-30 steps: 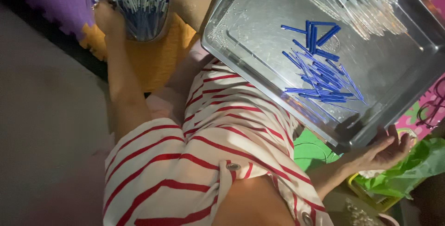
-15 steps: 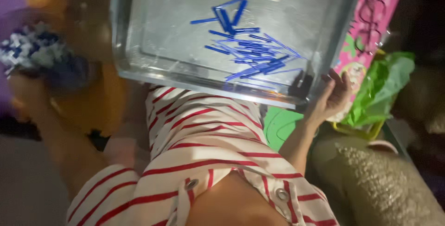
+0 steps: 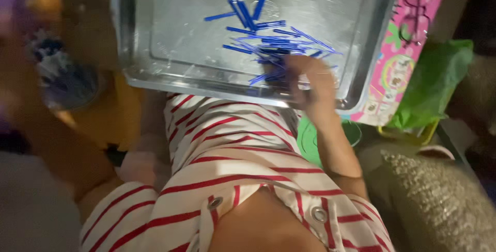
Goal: The person assembles multiple ballpoint pens by hand, inserting the ink refills and springs into the pen barrels and then snapping on the caps.
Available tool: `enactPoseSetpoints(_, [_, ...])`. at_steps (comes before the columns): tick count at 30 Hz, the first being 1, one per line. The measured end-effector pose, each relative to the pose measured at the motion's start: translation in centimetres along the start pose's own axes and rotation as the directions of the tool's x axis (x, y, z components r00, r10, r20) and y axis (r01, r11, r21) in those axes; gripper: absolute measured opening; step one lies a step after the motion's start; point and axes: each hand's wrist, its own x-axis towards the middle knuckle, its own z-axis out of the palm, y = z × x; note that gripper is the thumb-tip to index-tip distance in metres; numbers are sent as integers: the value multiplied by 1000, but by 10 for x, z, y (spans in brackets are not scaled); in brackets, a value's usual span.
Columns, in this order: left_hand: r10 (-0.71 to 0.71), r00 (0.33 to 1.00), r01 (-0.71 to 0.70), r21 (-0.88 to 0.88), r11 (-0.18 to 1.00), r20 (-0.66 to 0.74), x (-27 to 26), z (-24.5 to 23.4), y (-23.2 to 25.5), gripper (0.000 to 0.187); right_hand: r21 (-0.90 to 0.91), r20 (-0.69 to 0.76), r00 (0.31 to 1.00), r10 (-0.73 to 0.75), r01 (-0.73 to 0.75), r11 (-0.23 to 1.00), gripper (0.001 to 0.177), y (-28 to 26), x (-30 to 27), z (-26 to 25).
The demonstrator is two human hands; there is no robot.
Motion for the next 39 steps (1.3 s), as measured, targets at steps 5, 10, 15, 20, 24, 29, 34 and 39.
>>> enactPoseSetpoints(5, [400, 903, -430, -376, 821, -158, 92, -188, 246, 2, -47, 478, 648, -593, 693, 719, 28, -40, 29, 102])
enactPoseSetpoints(10, [501, 859, -469, -565, 679, -111, 99, -168, 321, 12, -188, 526, 543, -655, 825, 533, 14, -46, 38, 148])
enactPoseSetpoints(15, [576, 817, -480, -540, 691, 11, 106, -153, 383, 17, -173, 497, 534, -684, 833, 525, 15, -43, 37, 161])
enactPoseSetpoints(20, [733, 663, -659, -344, 669, 155, 116, -125, 414, 9, -185, 372, 675, -637, 727, 662, 8, -39, 43, 167])
enactPoseSetpoints(24, [751, 618, -626, -434, 649, 232, 115, -115, 414, 7, -241, 469, 714, -519, 669, 703, 4, -21, 31, 133])
enactPoseSetpoints(29, [757, 550, -455, -633, 626, 353, 95, -119, 419, 7, -22, 415, 883, -220, 252, 968, 16, 1, 18, 64])
enactPoseSetpoints(34, [775, 534, -467, -646, 604, 338, 93, -145, 418, 17, 326, 125, 979, 159, -192, 926, 30, 57, -35, 10])
enactPoseSetpoints(39, [780, 522, -359, -741, 567, 344, 97, -172, 408, 29, 497, -314, 870, 380, -191, 847, 38, 96, -79, -4])
